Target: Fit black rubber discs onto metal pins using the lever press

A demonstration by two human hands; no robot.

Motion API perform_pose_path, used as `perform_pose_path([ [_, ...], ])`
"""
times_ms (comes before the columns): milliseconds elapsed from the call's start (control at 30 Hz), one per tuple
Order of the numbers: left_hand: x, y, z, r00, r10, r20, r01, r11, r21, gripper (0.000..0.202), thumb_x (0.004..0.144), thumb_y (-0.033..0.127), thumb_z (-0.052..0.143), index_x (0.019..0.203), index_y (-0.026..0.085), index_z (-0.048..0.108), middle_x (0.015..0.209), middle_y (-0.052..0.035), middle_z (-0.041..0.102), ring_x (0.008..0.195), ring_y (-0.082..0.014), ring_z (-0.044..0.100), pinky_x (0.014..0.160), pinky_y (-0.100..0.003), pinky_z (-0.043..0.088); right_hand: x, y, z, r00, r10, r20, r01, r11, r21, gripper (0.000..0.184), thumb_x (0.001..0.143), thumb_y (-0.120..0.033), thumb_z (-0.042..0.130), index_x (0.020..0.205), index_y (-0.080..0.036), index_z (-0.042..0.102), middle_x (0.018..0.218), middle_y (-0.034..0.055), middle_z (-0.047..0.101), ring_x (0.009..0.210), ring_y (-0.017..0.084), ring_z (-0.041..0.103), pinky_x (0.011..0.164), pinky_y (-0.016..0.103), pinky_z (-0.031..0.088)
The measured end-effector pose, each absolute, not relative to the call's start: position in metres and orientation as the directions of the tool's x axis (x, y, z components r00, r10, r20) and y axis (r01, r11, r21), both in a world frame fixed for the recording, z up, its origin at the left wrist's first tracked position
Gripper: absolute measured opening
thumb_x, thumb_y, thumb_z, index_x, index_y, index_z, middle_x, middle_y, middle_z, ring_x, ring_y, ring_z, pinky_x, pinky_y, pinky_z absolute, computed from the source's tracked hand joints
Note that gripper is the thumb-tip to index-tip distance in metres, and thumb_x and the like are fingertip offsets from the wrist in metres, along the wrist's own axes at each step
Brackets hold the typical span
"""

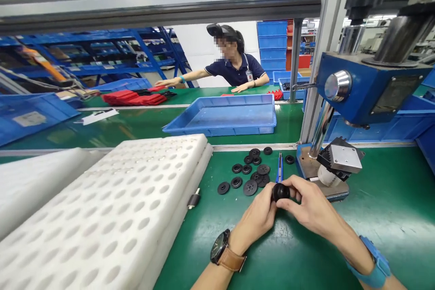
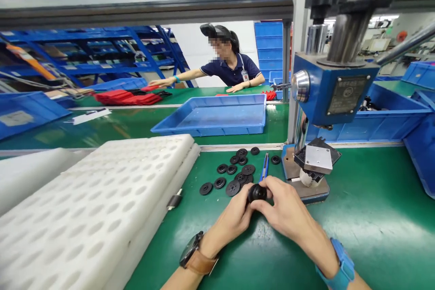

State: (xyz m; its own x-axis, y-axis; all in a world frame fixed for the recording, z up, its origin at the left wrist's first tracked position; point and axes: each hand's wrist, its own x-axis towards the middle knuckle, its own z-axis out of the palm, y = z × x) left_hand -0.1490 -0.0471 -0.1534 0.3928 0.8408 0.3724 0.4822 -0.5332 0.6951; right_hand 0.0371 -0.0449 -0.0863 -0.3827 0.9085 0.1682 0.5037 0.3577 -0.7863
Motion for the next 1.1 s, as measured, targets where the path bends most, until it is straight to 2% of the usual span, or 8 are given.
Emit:
perform_pose_path([
  [100, -0.15, -0.044, -0.151, 0.372, 0.804, 0.464, 0.507, -0.595, 0.624, 0.019, 0.093, 0.008, 0.044, 0.106, 0.021, 0.049, 0.093, -0.0047, 0.061, 0.082, -0.0207, 0.06, 0.072, -0.033, 0.049, 0.042, -0.04, -0.088, -0.402, 0.908, 0.119, 0.446, 0.307, -0.841, 0.014, 0.088, -0.027, 0.07, 0.098, -0.02, 0.062, 0.071, -0.006, 0.051, 0.065, 0.012, 0.043, 0.061, 0.026, 0.034],
  [233, -0.149, -0.043, -0.15, 0.381, 0.738, 0.558, 0.573, -0.662, 0.484, 0.013, 0.096, 0.011, 0.042, 0.101, 0.021, 0.049, 0.087, -0.0045, 0.06, 0.074, -0.0213, 0.058, 0.064, -0.032, 0.046, 0.045, -0.033, -0.099, -0.425, 0.902, 0.077, 0.326, 0.232, -0.916, 0.023, 0.086, -0.032, 0.072, 0.1, -0.019, 0.061, 0.075, -0.0048, 0.053, 0.069, 0.012, 0.045, 0.062, 0.025, 0.037],
  [367, -0.144, -0.047, -0.151, 0.407, 0.73, 0.549, 0.683, -0.642, 0.347, 0.016, 0.093, 0.006, 0.041, 0.098, 0.02, 0.048, 0.086, -0.0058, 0.061, 0.074, -0.0233, 0.059, 0.062, -0.033, 0.046, 0.05, -0.026, -0.11, -0.472, 0.881, 0.048, 0.263, 0.193, -0.945, 0.033, 0.084, -0.041, 0.076, 0.099, -0.019, 0.058, 0.076, -0.0043, 0.052, 0.071, 0.013, 0.046, 0.064, 0.025, 0.038],
  [500, -0.139, -0.05, -0.148, 0.436, 0.771, 0.464, 0.757, -0.593, 0.274, 0.015, 0.093, 0.006, 0.044, 0.096, 0.019, 0.049, 0.085, -0.0057, 0.062, 0.074, -0.024, 0.061, 0.061, -0.034, 0.047, 0.055, -0.021, -0.116, -0.506, 0.862, 0.035, 0.263, 0.193, -0.945, 0.04, 0.082, -0.05, 0.077, 0.098, -0.019, 0.057, 0.079, -0.0033, 0.054, 0.072, 0.013, 0.046, 0.065, 0.026, 0.038],
  [633, -0.139, -0.052, -0.142, 0.473, 0.796, 0.377, 0.784, -0.576, 0.232, 0.013, 0.093, 0.007, 0.046, 0.095, 0.019, 0.051, 0.087, -0.0061, 0.063, 0.075, -0.0243, 0.063, 0.061, -0.034, 0.047, 0.058, -0.019, -0.116, -0.534, 0.845, 0.018, 0.27, 0.191, -0.944, 0.047, 0.079, -0.056, 0.079, 0.097, -0.019, 0.057, 0.076, -0.0037, 0.053, 0.069, 0.012, 0.044, 0.063, 0.025, 0.036],
  [733, -0.14, -0.052, -0.141, 0.504, 0.783, 0.365, 0.776, -0.596, 0.208, 0.012, 0.092, 0.007, 0.047, 0.094, 0.018, 0.051, 0.087, -0.0068, 0.064, 0.074, -0.025, 0.062, 0.059, -0.035, 0.047, 0.059, -0.019, -0.115, -0.553, 0.833, 0.007, 0.307, 0.212, -0.928, 0.048, 0.078, -0.058, 0.079, 0.095, -0.019, 0.058, 0.074, -0.0041, 0.053, 0.066, 0.011, 0.042, 0.06, 0.024, 0.035],
  [967, -0.138, -0.052, -0.145, 0.444, 0.755, 0.483, 0.743, -0.612, 0.272, 0.017, 0.091, 0.004, 0.043, 0.092, 0.02, 0.049, 0.083, -0.0048, 0.061, 0.069, -0.0228, 0.061, 0.058, -0.034, 0.044, 0.058, -0.02, -0.113, -0.538, 0.843, 0.019, 0.308, 0.217, -0.926, 0.055, 0.077, -0.067, 0.075, 0.096, -0.019, 0.057, 0.08, -0.0017, 0.056, 0.073, 0.014, 0.05, 0.065, 0.026, 0.041],
  [1100, -0.139, -0.05, -0.147, 0.43, 0.731, 0.529, 0.711, -0.636, 0.3, 0.018, 0.09, 0.004, 0.043, 0.092, 0.02, 0.048, 0.083, -0.0043, 0.061, 0.069, -0.0224, 0.06, 0.058, -0.033, 0.043, 0.055, -0.024, -0.108, -0.523, 0.852, 0.03, 0.365, 0.256, -0.895, 0.049, 0.082, -0.063, 0.073, 0.098, -0.019, 0.057, 0.076, -0.0032, 0.053, 0.069, 0.014, 0.048, 0.063, 0.026, 0.039],
])
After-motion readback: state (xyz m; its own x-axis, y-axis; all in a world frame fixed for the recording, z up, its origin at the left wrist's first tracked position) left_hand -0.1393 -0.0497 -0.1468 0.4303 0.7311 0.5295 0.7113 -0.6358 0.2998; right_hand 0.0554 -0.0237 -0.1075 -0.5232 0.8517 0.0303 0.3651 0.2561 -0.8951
